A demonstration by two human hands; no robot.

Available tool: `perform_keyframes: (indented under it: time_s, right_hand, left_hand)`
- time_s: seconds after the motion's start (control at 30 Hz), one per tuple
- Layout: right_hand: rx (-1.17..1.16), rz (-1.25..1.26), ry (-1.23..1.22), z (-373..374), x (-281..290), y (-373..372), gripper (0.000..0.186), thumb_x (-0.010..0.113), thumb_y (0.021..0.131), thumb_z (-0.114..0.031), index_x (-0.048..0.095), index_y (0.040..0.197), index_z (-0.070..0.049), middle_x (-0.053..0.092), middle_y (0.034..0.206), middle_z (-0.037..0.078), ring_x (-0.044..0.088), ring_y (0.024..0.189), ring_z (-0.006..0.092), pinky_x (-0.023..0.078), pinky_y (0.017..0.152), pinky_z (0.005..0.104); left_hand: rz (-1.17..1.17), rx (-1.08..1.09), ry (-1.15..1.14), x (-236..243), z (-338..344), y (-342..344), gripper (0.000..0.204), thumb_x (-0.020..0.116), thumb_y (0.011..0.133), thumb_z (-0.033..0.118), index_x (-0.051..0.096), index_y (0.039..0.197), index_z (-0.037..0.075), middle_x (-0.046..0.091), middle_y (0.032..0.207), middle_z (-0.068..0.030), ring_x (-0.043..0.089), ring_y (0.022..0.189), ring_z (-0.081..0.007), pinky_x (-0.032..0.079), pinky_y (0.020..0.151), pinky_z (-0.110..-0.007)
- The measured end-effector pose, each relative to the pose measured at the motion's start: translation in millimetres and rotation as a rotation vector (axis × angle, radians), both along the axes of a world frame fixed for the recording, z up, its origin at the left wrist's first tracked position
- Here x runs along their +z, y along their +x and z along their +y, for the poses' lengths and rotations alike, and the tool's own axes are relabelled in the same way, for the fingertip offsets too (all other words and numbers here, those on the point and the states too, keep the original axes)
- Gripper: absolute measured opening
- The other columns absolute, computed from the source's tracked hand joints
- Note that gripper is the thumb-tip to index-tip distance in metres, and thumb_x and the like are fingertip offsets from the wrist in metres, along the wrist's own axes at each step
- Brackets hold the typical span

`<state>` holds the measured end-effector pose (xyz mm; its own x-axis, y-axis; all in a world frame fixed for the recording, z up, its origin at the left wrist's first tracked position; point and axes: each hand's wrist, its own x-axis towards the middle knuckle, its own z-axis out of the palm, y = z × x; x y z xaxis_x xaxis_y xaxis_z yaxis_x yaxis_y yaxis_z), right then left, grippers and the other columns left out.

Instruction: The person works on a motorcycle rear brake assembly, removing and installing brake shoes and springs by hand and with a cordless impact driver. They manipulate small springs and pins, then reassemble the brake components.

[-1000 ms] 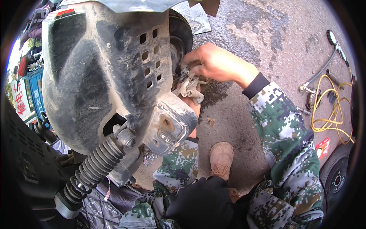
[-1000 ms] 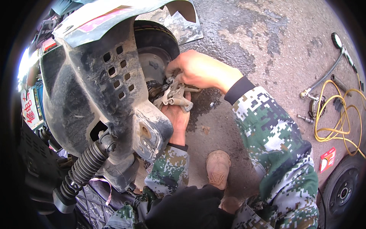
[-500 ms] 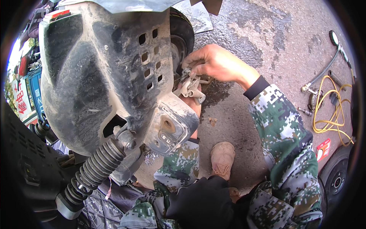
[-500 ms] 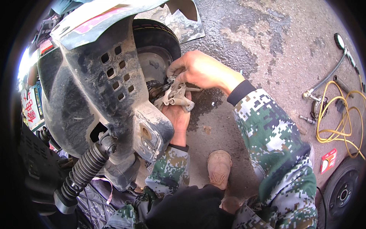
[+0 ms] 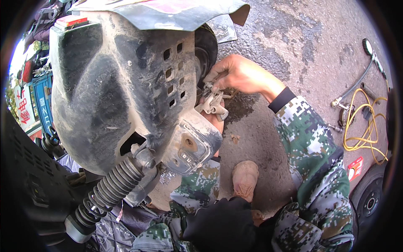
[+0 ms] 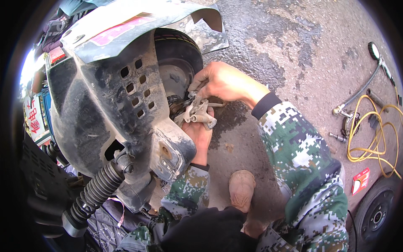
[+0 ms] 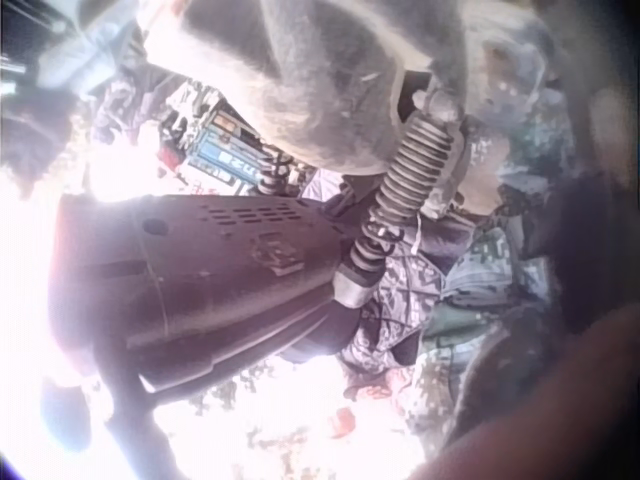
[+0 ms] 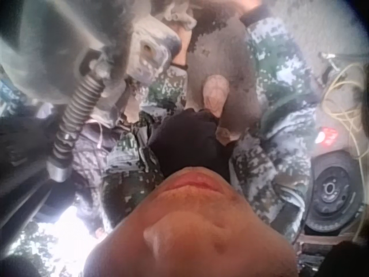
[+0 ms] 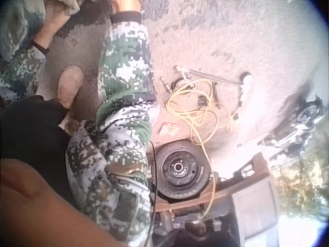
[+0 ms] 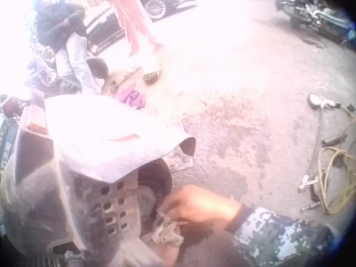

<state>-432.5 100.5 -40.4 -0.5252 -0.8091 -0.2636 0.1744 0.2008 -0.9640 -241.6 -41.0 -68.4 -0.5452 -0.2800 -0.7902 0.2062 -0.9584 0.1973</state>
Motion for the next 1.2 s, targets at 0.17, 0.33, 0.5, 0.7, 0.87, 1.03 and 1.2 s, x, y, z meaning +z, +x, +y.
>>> perform_keyframes:
  time_s: [0.17, 0.33, 0.5, 0.7, 0.87, 1.03, 1.2]
  right_hand:
    - [-0.004, -0.093, -0.036, 1, -5, 4, 0.032, 0.079, 0.085, -0.011, 0.077, 0.113, 0.003, 0.08, 0.101, 0.017, 0.076, 0.092, 0.0219, 0.058, 0.086, 0.0339]
    - [-0.015, -0.161, -0.076, 0, -8, 6, 0.032, 0.078, 0.089, -0.013, 0.077, 0.117, 0.003, 0.08, 0.104, 0.016, 0.076, 0.095, 0.0205, 0.059, 0.088, 0.033]
    - [-0.019, -0.153, -0.03, 1, -8, 8, 0.032, 0.079, 0.091, -0.018, 0.078, 0.12, -0.005, 0.079, 0.111, 0.013, 0.075, 0.1, 0.0224, 0.057, 0.094, 0.036]
    - [-0.01, 0.014, -0.032, 0, -4, 5, 0.032, 0.079, 0.087, -0.014, 0.078, 0.115, 0.001, 0.079, 0.105, 0.018, 0.077, 0.097, 0.0269, 0.058, 0.087, 0.0364]
    - [-0.046, 0.022, -0.037, 0, -3, 9, 0.03, 0.077, 0.088, -0.014, 0.079, 0.115, 0.0, 0.079, 0.105, 0.018, 0.077, 0.096, 0.0267, 0.058, 0.088, 0.036]
    - [-0.08, -0.032, -0.027, 3, -5, 16, 0.03, 0.077, 0.089, -0.015, 0.079, 0.116, -0.002, 0.08, 0.105, 0.017, 0.077, 0.096, 0.0241, 0.058, 0.089, 0.0356]
    - [-0.022, -0.058, -0.031, -2, -8, 9, 0.031, 0.079, 0.086, -0.014, 0.079, 0.115, -0.002, 0.08, 0.103, 0.017, 0.078, 0.093, 0.0228, 0.059, 0.087, 0.0341]
  left_hand:
    - [-0.064, 0.021, -0.007, 6, 6, 4, 0.035, 0.048, 0.106, 0.024, 0.064, 0.128, 0.001, 0.066, 0.137, -0.0167, 0.059, 0.132, -0.0325, 0.042, 0.115, -0.055]
    - [-0.067, 0.019, -0.019, 15, 5, -2, 0.034, 0.048, 0.107, 0.023, 0.064, 0.127, 0.001, 0.067, 0.133, -0.016, 0.062, 0.128, -0.0319, 0.042, 0.116, -0.055]
    - [-0.075, 0.029, -0.075, 17, 7, -2, 0.034, 0.049, 0.107, 0.022, 0.064, 0.128, 0.0, 0.067, 0.133, -0.0166, 0.062, 0.127, -0.0328, 0.04, 0.117, -0.055]
    - [-0.023, -0.021, -0.031, 10, 0, 6, 0.035, 0.051, 0.106, 0.022, 0.064, 0.13, 0.001, 0.067, 0.134, -0.0174, 0.061, 0.128, -0.0332, 0.04, 0.118, -0.055]
    - [0.095, -0.05, -0.084, 7, 0, 12, 0.034, 0.051, 0.106, 0.023, 0.064, 0.13, 0.002, 0.066, 0.136, -0.0168, 0.06, 0.129, -0.0327, 0.04, 0.117, -0.055]
    - [0.059, -0.077, -0.086, 7, 2, 8, 0.034, 0.052, 0.106, 0.024, 0.064, 0.13, 0.002, 0.066, 0.135, -0.0167, 0.06, 0.129, -0.0325, 0.04, 0.117, -0.056]
    - [-0.042, 0.013, -0.033, 11, 2, 4, 0.034, 0.057, 0.102, 0.024, 0.065, 0.127, 0.001, 0.067, 0.133, -0.0168, 0.06, 0.129, -0.0328, 0.041, 0.116, -0.055]
